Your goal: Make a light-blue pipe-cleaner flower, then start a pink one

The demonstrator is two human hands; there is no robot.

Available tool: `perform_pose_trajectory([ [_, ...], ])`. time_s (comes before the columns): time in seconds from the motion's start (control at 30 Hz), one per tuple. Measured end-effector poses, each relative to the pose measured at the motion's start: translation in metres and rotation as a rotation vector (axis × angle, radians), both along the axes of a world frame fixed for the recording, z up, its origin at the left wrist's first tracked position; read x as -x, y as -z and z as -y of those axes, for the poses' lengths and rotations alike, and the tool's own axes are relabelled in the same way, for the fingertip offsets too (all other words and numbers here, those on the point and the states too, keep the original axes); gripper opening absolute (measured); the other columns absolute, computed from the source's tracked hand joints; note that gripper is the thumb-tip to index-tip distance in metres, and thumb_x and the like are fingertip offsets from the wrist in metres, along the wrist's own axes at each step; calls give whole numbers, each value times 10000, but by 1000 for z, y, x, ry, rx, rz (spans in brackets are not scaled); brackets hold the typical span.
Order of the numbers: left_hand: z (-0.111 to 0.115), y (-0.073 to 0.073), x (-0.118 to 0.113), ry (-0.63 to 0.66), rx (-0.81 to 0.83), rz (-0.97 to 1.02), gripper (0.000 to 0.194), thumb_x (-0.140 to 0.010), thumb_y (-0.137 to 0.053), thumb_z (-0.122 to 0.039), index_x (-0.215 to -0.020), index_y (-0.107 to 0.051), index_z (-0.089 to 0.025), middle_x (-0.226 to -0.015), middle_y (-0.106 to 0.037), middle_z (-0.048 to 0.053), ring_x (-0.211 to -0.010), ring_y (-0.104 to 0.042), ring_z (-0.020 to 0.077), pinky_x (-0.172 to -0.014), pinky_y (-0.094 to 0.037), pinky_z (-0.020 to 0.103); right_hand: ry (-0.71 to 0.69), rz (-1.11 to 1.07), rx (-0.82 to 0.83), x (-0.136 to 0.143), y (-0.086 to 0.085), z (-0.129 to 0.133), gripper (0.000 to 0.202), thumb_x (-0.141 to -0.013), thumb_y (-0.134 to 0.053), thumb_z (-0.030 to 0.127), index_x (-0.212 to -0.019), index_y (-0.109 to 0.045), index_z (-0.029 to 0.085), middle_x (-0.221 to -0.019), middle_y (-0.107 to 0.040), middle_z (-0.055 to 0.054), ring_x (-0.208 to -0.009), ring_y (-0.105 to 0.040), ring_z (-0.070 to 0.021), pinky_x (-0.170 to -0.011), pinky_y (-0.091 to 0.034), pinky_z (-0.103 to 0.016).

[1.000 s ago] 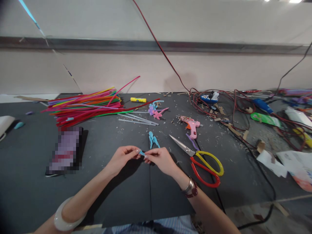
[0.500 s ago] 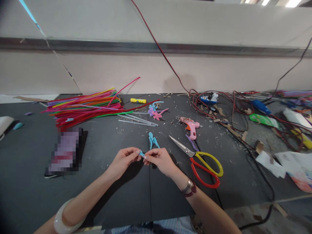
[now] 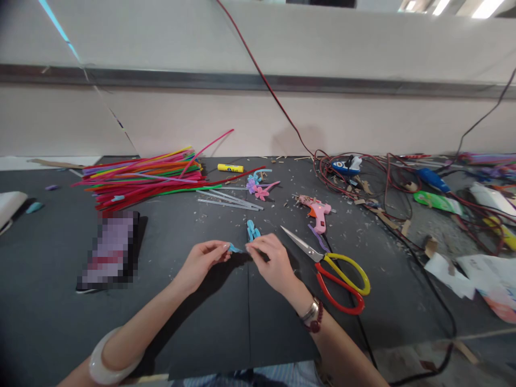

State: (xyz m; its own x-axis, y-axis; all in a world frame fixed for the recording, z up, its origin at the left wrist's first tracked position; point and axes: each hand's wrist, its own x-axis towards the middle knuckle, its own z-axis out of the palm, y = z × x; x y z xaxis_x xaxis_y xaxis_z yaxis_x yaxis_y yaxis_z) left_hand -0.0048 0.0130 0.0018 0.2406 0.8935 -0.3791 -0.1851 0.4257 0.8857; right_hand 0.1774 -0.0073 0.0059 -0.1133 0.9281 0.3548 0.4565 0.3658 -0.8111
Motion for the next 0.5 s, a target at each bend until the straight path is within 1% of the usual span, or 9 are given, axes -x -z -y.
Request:
perform_pose_trajectory([
  [0.03, -1, -1, 0, -28, -32, -54, 194, -635, -673, -284, -731, -672, -116, -617, -649, 43, -588, -568, 119, -609, -457, 218, 46, 82, -74, -3, 1, -1, 201, -786, -480, 191, -894, -645, 230, -853, -601, -67, -820, -527, -195, -757, -425, -357],
  [0.1, -2, -2, -1, -53, -86, -129, 205, -628, -668, -300, -736, -680, -126, -637, -661, 47, -611, -581, 137, -625, -459, 232, 116, 185, -140, -8, 4, -5, 264, -792, -432, 143, -954, -621, 228, -897, -577, -72, -863, -507, -201, -786, -407, -366],
  [0.23, -4, 0, -8, 11, -161, -209, 190, -644, -638, -312, -719, -688, -144, -641, -667, 44, -601, -585, 144, -621, -463, 241, 205, 240, -122, -15, 17, -11, 251, -783, -410, 118, -909, -613, 193, -882, -562, -78, -866, -496, -206, -785, -399, -361],
  [0.37, -16, 3, -15, 120, -206, -245, 162, -652, -615, -294, -677, -690, -153, -615, -662, 50, -550, -580, 137, -570, -460, 231, 202, 239, -97, -18, 24, -15, 237, -780, -402, 103, -838, -618, 180, -835, -575, -73, -820, -503, -197, -759, -400, -350],
  [0.5, -34, 7, -15, 185, -327, -396, 184, -672, -574, -301, -698, -694, -164, -566, -643, 37, -453, -556, 135, -473, -425, 225, 195, 243, -98, -20, 24, -16, 227, -774, -412, 94, -821, -619, 174, -809, -589, -69, -809, -504, -196, -749, -402, -340],
])
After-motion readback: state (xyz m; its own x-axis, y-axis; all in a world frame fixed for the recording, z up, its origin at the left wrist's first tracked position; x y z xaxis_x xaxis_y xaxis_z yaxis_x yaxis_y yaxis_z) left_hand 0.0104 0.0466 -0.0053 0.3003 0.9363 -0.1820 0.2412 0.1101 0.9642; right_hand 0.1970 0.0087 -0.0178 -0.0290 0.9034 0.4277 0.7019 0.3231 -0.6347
